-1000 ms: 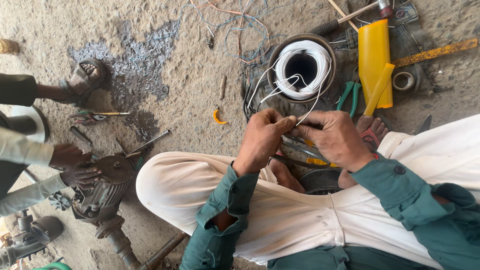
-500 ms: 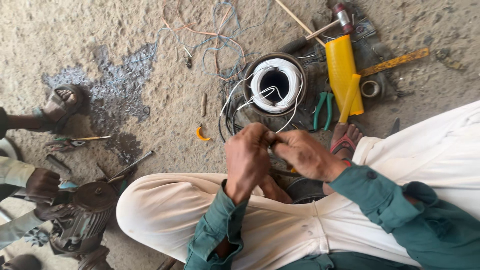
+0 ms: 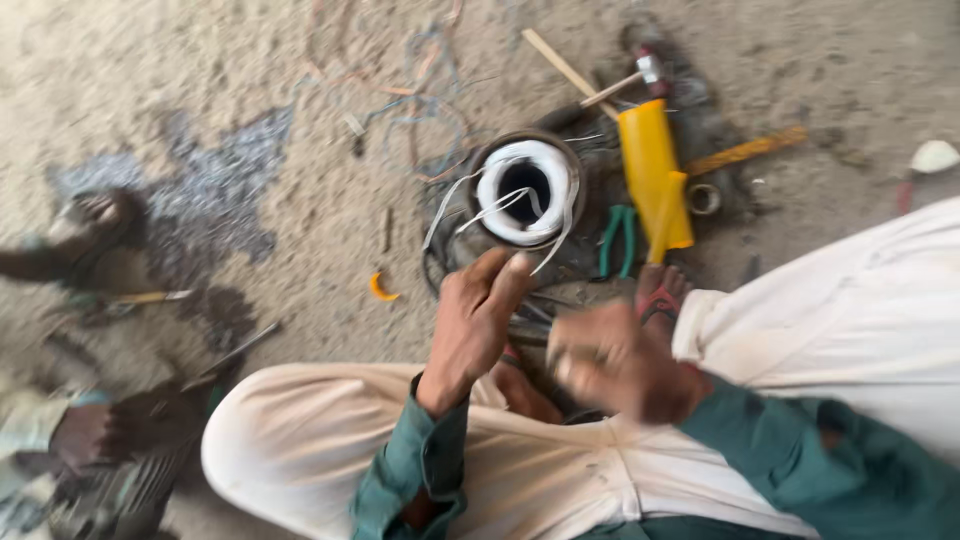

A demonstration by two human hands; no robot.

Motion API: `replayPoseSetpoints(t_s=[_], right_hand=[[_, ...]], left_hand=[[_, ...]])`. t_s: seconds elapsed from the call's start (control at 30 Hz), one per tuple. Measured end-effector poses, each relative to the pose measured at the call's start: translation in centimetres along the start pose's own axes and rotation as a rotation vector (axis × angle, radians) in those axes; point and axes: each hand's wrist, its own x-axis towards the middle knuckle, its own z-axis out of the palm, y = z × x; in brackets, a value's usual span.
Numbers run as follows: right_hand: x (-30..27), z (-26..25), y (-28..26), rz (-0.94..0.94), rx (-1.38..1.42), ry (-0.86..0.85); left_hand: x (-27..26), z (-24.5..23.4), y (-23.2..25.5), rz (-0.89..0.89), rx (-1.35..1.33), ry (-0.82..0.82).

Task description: The person cuts a piece of yellow heat shrink tubing with shears, slides it over a wire connection, and then wraps the joint with black electrical tape. The person works while sitting on the floor in a workshop setting.

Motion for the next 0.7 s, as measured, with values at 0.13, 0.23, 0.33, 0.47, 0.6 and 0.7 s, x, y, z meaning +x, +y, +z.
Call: replayPoseSetpoints(t_s=[0.13,0.23,0.33,0.47,0.6,0.7], right_hand=[[0.4,-3.2,-2.9,-0.236,0.098,0.315],[1.8,-9.5,-6.3,-0.482,-0.828,0.486],[5.6,-16.0,-6.7,-0.353,-1.144,0.566],[11.4,-21.3,-1.1,0.033,-1.31,0.613],[13.1,-24.4,5.9,0.393,-1.365,0.582],[13.6,-26.0,8.2,0.405,-1.325,0.587]], left_hand=[[-0.9,0.8,1.2,0.369,0.232,0.196],[-1.0,0.8,1.2,0.421,0.274,0.225],[-0.8,0.7,0.9,0.41,0.339,0.273],[-0.4,0.5,0.2,0.208,0.447,0.175],[0.2,0.7,-0.8,0.075,0.1,-0.024],[0.5,1.1,-0.9,0.046,-0.223,-0.069]])
